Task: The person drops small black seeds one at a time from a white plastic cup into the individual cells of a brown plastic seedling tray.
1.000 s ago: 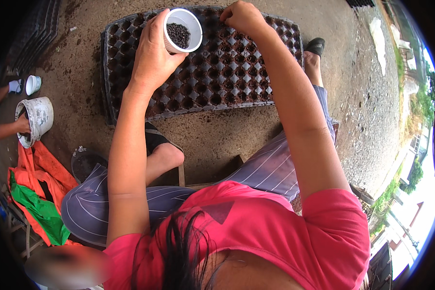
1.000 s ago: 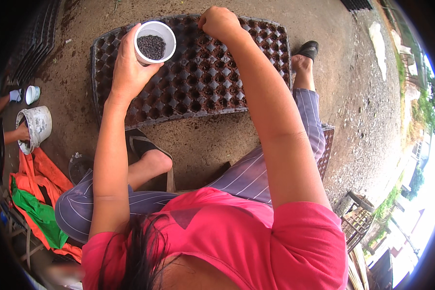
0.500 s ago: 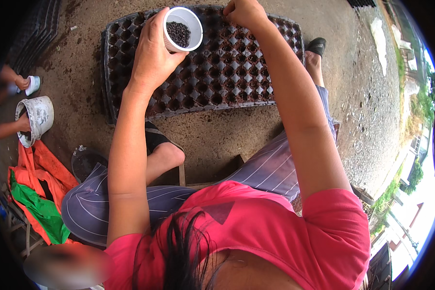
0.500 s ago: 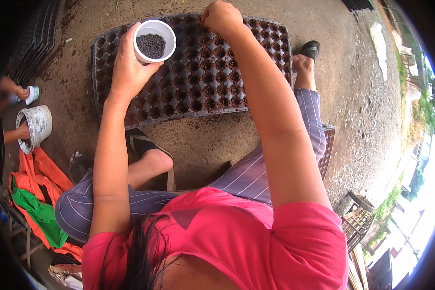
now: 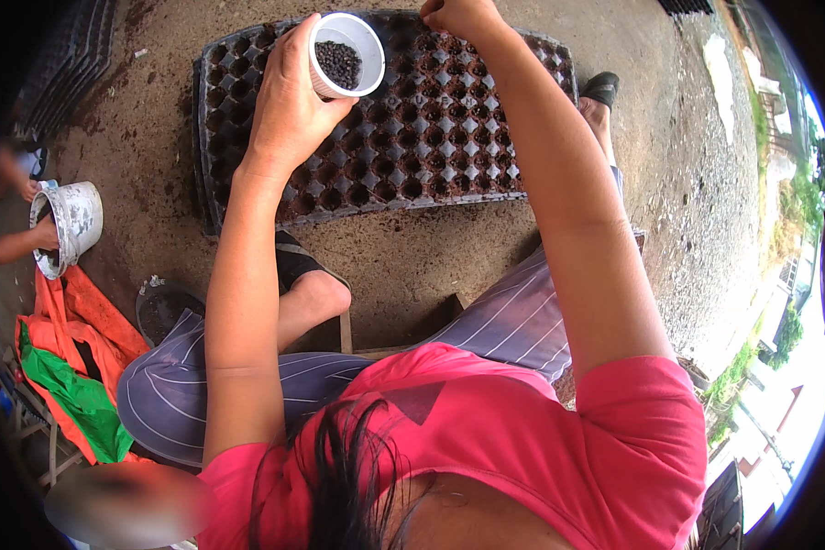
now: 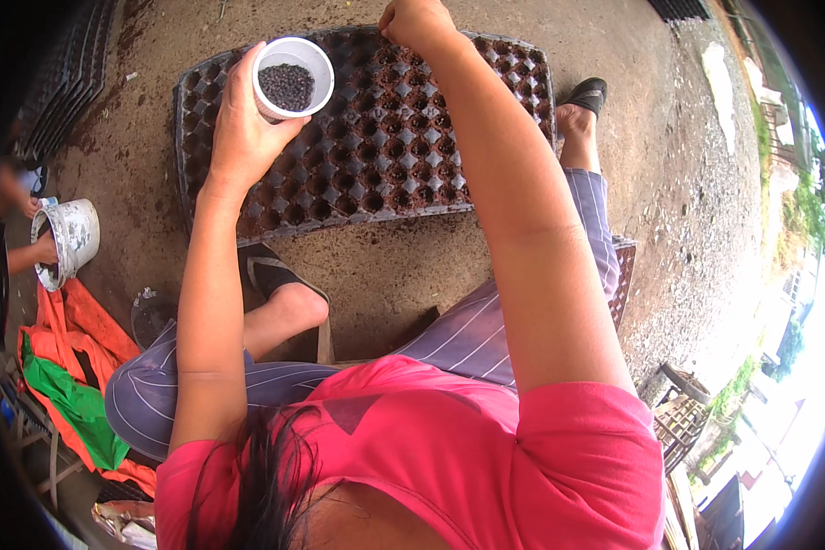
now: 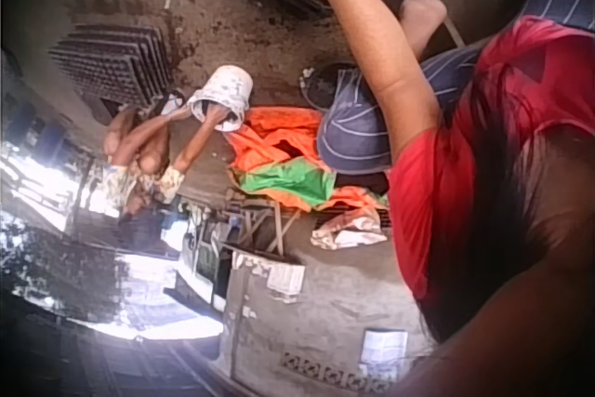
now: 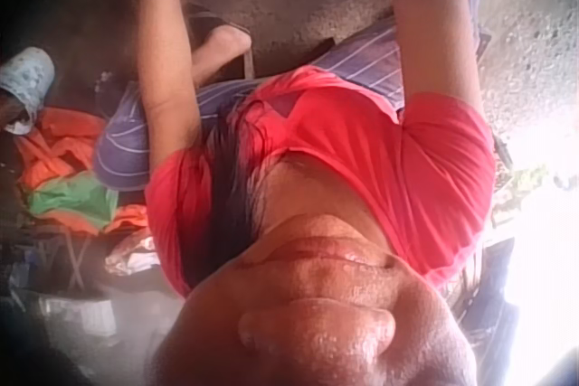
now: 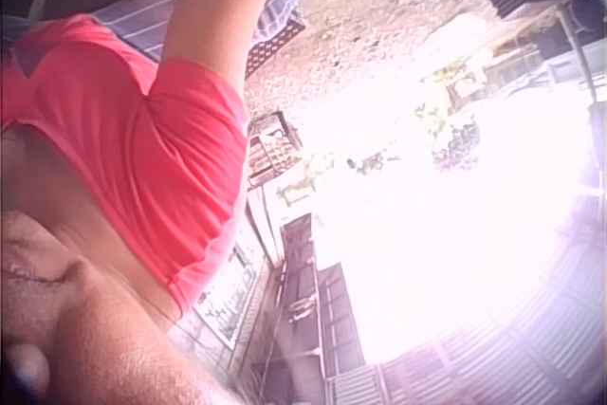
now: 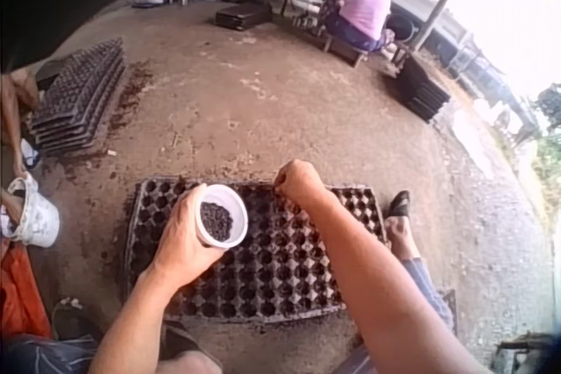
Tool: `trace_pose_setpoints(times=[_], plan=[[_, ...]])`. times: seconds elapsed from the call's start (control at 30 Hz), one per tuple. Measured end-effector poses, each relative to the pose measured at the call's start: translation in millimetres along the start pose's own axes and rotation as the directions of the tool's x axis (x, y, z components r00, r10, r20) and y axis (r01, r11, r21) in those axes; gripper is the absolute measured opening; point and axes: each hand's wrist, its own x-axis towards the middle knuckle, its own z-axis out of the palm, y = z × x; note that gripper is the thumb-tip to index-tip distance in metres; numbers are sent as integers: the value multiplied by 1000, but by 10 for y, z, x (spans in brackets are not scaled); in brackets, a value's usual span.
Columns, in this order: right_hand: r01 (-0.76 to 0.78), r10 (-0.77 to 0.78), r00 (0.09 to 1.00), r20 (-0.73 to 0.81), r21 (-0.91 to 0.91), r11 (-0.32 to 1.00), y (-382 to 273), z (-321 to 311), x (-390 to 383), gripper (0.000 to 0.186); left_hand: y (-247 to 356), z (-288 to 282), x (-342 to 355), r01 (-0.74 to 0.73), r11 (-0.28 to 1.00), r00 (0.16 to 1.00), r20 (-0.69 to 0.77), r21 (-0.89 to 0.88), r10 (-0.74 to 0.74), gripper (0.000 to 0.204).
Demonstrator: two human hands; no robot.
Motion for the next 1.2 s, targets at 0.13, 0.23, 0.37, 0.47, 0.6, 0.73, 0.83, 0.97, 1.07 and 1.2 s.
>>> trace_pose_setpoints(times=[0.13, 0.23, 0.37, 0.47, 0.6, 0.73, 0.83, 0.97, 1.07, 1.2], plan=[[61, -63, 998, -25, -68, 996, 62, -25, 53, 19, 5, 14, 25, -1, 1000, 1000, 7, -17, 1, 104], [50, -52, 998, -38, -71, 996, 23, -45, 30, 21, -2, 15, 20, 3, 1000, 1000, 7, -15, -2, 104], [-23, 24, 999, 30, -47, 999, -135, -136, -129, 20, -19, -13, 6, -1, 1000, 1000, -3, -5, 1, 104], [88, -54, 982, 179, -186, 979, -91, -86, -286, 17, -8, -12, 27, -12, 1000, 1000, -12, -13, 12, 104], [183, -159, 982, 107, -276, 944, -107, -59, -500, 16, 12, 14, 38, -23, 1000, 1000, -14, -14, 23, 104], [441, -449, 888, -99, -94, 892, -688, -45, -766, 16, 30, 42, -12, -11, 1000, 1000, 9, -15, 11, 102], [488, -439, 873, 214, -359, 795, -1263, 2, -1012, 13, 114, 73, -25, -40, 999, 999, 15, -22, 40, 100], [586, -559, 809, 184, -326, 742, -1163, 194, -953, 10, 153, 138, -3, -22, 995, 1000, -10, -95, 22, 99], [531, -533, 845, 40, -175, 829, -1183, 217, -899, 13, 63, 72, -7, -43, 998, 999, -26, -51, 42, 100], [346, -338, 937, -91, 94, 934, -872, 11, -508, 18, -84, -59, 4, 15, 1000, 998, -59, -9, -16, 101]])
